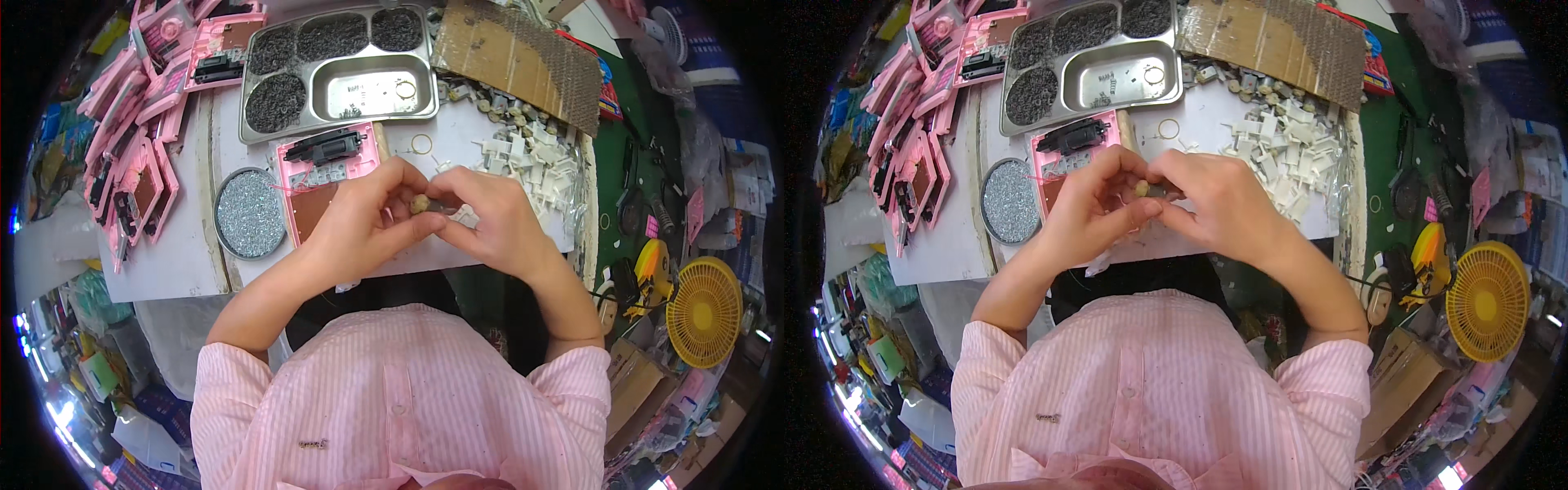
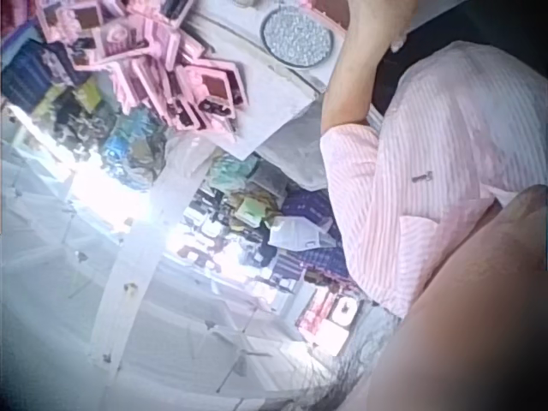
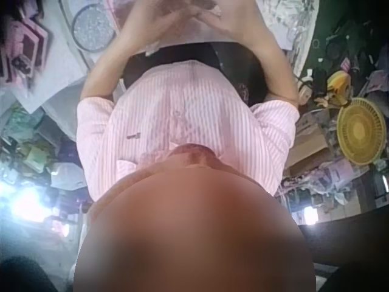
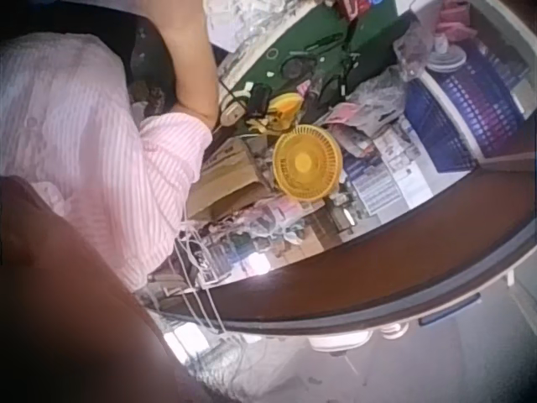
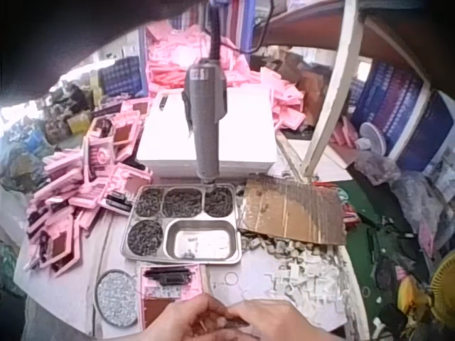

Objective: Soldering wires and assembling internal electronic components into pink toy casings at a factory workbench.

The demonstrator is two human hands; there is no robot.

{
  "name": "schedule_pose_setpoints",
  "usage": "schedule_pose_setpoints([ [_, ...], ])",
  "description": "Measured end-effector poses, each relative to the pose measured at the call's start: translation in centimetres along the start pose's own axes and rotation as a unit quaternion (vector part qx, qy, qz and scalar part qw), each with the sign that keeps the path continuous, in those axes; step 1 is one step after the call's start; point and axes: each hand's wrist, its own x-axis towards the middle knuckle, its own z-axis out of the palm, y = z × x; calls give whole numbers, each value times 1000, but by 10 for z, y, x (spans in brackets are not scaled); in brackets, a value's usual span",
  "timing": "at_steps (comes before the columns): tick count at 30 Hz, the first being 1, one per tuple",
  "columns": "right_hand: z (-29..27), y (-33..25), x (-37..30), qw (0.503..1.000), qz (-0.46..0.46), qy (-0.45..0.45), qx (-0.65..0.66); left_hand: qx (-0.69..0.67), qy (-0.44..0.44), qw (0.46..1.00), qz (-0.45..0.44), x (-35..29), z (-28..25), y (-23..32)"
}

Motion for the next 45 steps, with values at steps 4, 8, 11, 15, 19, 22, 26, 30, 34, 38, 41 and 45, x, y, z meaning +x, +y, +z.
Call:
schedule_pose_setpoints([
  [4, -6, -9, -32, 996, -11, 73, 42, -211, -102, 968, -84, 8, 8, 3],
  [8, 5, -1, -72, 934, 75, 231, 263, -237, -160, 952, -106, 32, 28, 16],
  [11, -2, 11, -87, 853, 103, 317, 402, -34, -200, 978, -44, 93, 22, 32],
  [15, -18, 32, -85, 818, 113, 322, 463, 312, 126, 917, 215, 228, 17, -6],
  [19, -19, 59, -88, 787, 117, 308, 521, 474, 142, 831, 254, 281, 32, -34],
  [22, -27, 53, -85, 775, 164, 285, 540, 543, 86, 801, 235, 289, 30, -29],
  [26, -32, 71, -96, 777, 191, 236, 551, 559, 93, 785, 249, 275, 37, -13],
  [30, -32, 68, -101, 789, 226, 232, 522, 564, 98, 777, 263, 293, 36, -33],
  [34, -27, 60, -115, 845, 262, 214, 415, 536, 141, 786, 275, 278, 35, -20],
  [38, -16, 57, -123, 870, 267, 240, 339, 372, 207, 823, 376, 250, 29, 2],
  [41, -14, 51, -111, 909, 251, 228, 242, 135, 171, 951, 218, 199, 26, 40],
  [45, -12, 32, -80, 974, 191, 112, 44, -5, 104, 974, 203, 133, 0, 66],
])
